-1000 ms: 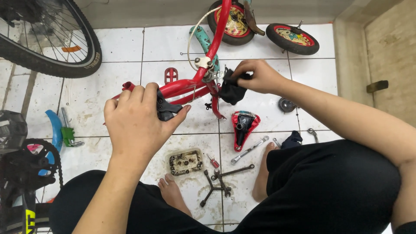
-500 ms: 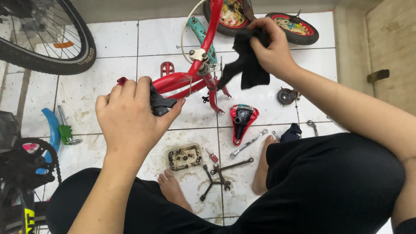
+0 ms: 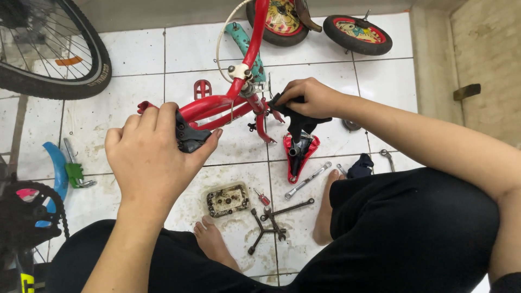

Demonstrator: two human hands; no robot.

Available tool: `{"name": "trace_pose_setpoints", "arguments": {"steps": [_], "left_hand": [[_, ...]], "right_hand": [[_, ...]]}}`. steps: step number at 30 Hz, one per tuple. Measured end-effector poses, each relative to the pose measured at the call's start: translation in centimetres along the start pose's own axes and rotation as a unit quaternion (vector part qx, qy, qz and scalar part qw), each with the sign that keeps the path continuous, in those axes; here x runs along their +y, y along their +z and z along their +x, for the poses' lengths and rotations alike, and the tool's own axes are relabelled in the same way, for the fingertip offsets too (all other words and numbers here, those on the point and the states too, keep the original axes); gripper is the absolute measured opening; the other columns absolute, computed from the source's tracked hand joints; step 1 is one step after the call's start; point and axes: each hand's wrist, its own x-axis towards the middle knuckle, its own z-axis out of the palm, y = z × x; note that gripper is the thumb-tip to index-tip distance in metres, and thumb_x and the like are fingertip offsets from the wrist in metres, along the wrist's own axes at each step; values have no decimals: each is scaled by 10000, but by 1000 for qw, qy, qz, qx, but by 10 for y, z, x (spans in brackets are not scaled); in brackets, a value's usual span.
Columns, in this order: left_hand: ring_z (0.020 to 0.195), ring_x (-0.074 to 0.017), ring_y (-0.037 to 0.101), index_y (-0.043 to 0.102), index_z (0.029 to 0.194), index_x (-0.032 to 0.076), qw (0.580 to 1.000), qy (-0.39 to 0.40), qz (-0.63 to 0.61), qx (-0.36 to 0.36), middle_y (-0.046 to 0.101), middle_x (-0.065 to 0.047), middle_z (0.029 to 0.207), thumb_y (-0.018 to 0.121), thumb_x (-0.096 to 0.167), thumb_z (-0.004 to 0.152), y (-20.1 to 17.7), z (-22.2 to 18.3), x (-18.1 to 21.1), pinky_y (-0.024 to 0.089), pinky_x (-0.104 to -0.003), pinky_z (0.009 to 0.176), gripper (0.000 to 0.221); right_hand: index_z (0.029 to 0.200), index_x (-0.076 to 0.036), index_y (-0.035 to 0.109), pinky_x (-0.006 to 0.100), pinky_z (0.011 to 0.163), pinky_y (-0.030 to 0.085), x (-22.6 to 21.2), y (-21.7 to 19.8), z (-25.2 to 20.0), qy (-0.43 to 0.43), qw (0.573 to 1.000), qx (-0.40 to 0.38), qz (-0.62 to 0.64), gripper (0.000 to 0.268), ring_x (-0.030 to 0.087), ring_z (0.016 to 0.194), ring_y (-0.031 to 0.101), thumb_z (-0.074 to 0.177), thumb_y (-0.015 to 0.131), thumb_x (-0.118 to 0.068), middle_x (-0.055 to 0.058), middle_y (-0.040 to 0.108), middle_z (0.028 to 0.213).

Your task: Servicing and cleaning the brake lever assembly on a small red bicycle frame using a cloth.

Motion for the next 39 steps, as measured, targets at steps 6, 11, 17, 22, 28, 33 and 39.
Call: {"name": "trace_pose_setpoints", "arguments": {"steps": [6,11,17,22,28,33,39], "left_hand": [[771,-167,634,675,1070,223,1000,-1,11,-4,648,67,863,557,909,934,2,-1,-1,420,-343,698,709],[770,-171,630,668,1056,215,1000,1,5,-11,646,65,858,553,911,934,2,-1,-2,407,-349,684,716],[775,-171,633,675,1071,208,1000,12,-1,-16,654,64,863,540,922,954,0,-2,-5,402,-344,674,736],[797,-183,643,682,1103,212,1000,15,4,-18,657,58,878,526,925,959,-1,-1,-6,405,-351,691,743],[772,-165,635,683,1072,213,1000,12,4,-18,644,70,848,512,927,972,0,0,-6,417,-338,688,741],[800,-163,650,710,1142,203,1000,10,-5,-8,663,70,866,533,925,944,-2,-1,-6,427,-336,697,769],[809,-183,637,676,1070,215,1000,7,-15,-5,630,60,845,600,907,923,-1,-1,-6,428,-350,715,711]], "right_hand": [[1091,-229,839,348,913,545,-51,-33,3,356,870,-323,-114,445,205,1063,686,834,488,-137,-21,779,1182],[1217,-223,746,371,950,526,-14,-20,-5,304,909,-272,-89,417,237,1106,670,870,527,-149,13,741,1245],[1140,-144,677,263,867,497,-17,-28,-1,147,975,93,136,199,118,969,628,947,643,-108,2,689,1109],[1132,-97,669,257,785,572,-37,-17,3,115,965,156,178,168,101,912,658,965,688,-89,31,692,1064],[1216,-101,759,320,873,521,-22,-2,6,-23,985,166,45,334,227,1073,645,886,779,-51,96,655,1167],[1137,-50,785,370,885,555,-14,4,16,-102,984,149,5,235,265,1004,672,907,771,-2,124,671,1120],[1164,-24,757,358,804,548,-15,2,17,-121,983,140,-17,198,283,973,644,966,758,-18,144,614,1112]]}}
